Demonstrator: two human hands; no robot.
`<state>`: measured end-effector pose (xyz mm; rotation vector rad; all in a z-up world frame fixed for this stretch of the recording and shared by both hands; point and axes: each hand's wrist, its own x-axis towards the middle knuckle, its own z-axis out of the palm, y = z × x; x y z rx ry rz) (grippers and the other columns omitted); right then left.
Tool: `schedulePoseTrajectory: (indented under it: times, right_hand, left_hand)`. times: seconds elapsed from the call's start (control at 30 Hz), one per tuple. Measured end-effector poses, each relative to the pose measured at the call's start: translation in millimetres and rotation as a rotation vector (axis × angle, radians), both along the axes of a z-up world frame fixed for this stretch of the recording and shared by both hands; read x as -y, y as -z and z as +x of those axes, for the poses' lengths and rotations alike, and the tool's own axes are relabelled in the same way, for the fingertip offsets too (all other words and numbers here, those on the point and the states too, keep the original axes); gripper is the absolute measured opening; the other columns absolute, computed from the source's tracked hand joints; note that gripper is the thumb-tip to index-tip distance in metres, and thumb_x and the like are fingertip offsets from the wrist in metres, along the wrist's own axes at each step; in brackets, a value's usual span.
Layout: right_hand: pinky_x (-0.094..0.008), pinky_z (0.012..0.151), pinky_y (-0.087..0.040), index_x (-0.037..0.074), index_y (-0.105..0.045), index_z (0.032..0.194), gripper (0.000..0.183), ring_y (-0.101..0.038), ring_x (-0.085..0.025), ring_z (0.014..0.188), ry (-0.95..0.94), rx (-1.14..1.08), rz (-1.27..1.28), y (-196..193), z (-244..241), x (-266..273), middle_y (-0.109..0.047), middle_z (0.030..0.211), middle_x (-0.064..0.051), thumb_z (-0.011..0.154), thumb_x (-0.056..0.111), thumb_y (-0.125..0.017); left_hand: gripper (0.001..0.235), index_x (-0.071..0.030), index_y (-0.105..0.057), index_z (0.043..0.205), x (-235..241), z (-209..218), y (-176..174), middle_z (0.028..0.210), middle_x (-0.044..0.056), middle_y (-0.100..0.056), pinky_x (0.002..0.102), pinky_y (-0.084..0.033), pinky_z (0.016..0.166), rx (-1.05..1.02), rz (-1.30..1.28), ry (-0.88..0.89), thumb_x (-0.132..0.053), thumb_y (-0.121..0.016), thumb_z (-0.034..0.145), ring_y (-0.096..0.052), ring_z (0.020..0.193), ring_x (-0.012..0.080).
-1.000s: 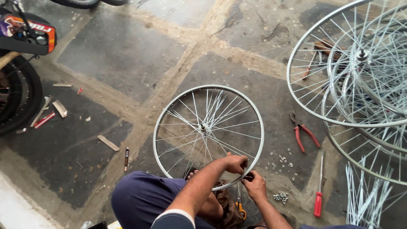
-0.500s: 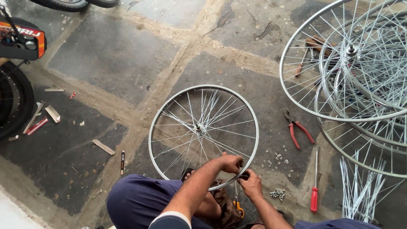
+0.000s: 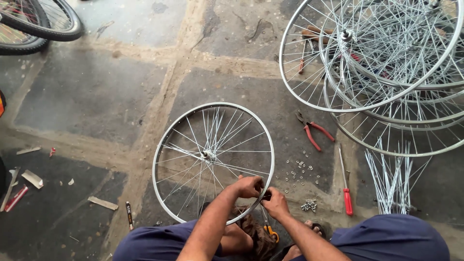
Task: The person sits on the floor and laces a bicycle wheel by inserting spokes through the rim and hub, then tightening the nipples by hand. The wheel is rotated occasionally to access different sections.
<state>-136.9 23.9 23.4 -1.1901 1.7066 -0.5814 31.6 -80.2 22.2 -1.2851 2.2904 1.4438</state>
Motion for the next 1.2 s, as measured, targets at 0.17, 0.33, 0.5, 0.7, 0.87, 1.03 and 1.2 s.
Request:
schedulePoseTrajectory:
  times: [0.17, 0.33, 0.5, 0.7, 0.87, 1.03, 1.2]
  right_hand:
    - [-0.038, 0.086, -0.060, 0.008, -0.069, 0.111, 0.037, -0.076, -0.025, 0.094, 0.002, -0.037, 0.045, -5.1, 1.1, 1.5, -0.078, 0.102, -0.013, 0.077, 0.017, -0.079]
    - [-0.038, 0.087, -0.059, 0.008, -0.068, 0.109, 0.032, -0.075, -0.025, 0.095, -0.026, -0.071, 0.057, 6.9, 2.3, 3.5, -0.076, 0.102, -0.013, 0.078, 0.014, -0.076]
    - [-0.038, 0.086, -0.059, 0.008, -0.071, 0.101, 0.026, -0.076, -0.027, 0.095, 0.001, -0.054, -0.059, 30.1, 2.3, 6.9, -0.079, 0.097, -0.012, 0.078, 0.003, -0.062]
    - [-0.039, 0.088, -0.058, 0.014, -0.075, 0.104, 0.029, -0.075, -0.029, 0.099, 0.067, -0.105, -0.025, 47.9, -1.8, 13.0, -0.078, 0.101, -0.011, 0.080, 0.005, -0.062]
    - [-0.038, 0.090, -0.057, 0.009, -0.074, 0.108, 0.033, -0.076, -0.026, 0.100, -0.022, -0.046, -0.216, 35.5, -8.5, 16.9, -0.079, 0.104, -0.010, 0.076, 0.004, -0.064]
    - [-0.036, 0.087, -0.055, 0.003, -0.058, 0.117, 0.027, -0.072, -0.022, 0.096, 0.153, 0.033, -0.481, -26.5, -22.4, 20.6, -0.072, 0.111, -0.012, 0.091, -0.001, -0.062]
    - [-0.028, 0.087, -0.058, 0.005, -0.052, 0.120, 0.032, -0.071, -0.016, 0.098, 0.158, 0.532, -0.635, -107.8, -17.3, 9.7, -0.065, 0.116, -0.008, 0.092, -0.005, -0.062]
  left_hand:
    - [0.039, -0.015, -0.067, 0.115, -0.4, 0.1, 6.2, 0.103, 0.006, -0.076, 0.041, -0.041, 0.100, 0.046, -0.001, 0.007, -0.030, -0.075, 0.080, -0.071, 0.104, 0.0243]
    - [0.032, -0.017, -0.069, 0.113, -2.2, -0.3, -1.1, 0.103, 0.007, -0.076, 0.044, -0.035, 0.101, 0.112, -0.060, 0.007, -0.029, -0.071, 0.083, -0.070, 0.104, 0.0266]
    - [0.014, -0.017, -0.071, 0.102, -36.9, -9.3, -14.8, 0.098, 0.007, -0.075, 0.052, -0.036, 0.096, -0.054, -0.554, -0.263, -0.025, -0.065, 0.092, -0.066, 0.098, 0.0301]
    - [0.039, -0.005, -0.064, 0.096, -108.7, -8.5, -7.4, 0.094, 0.020, -0.071, 0.059, -0.041, 0.080, 0.103, -0.835, -0.538, -0.027, -0.070, 0.064, -0.064, 0.091, 0.0426]
    - [0.011, -0.013, -0.062, 0.092, -124.0, 2.8, -8.0, 0.069, 0.013, -0.071, 0.064, -0.043, 0.096, 0.102, -0.791, -0.340, -0.016, -0.051, 0.092, -0.069, 0.064, 0.0365]
    - [0.027, -0.006, -0.063, 0.104, -60.6, 13.9, -102.2, 0.070, 0.018, -0.071, 0.057, -0.044, 0.084, -0.003, -0.904, -0.324, -0.020, -0.059, 0.081, -0.069, 0.068, 0.0394]
    - [0.014, -0.010, -0.063, 0.087, 10.3, 51.4, -252.9, 0.070, 0.015, -0.071, 0.051, -0.052, 0.055, -0.002, -1.278, -0.362, -0.014, -0.051, 0.091, -0.069, 0.061, 0.0363]
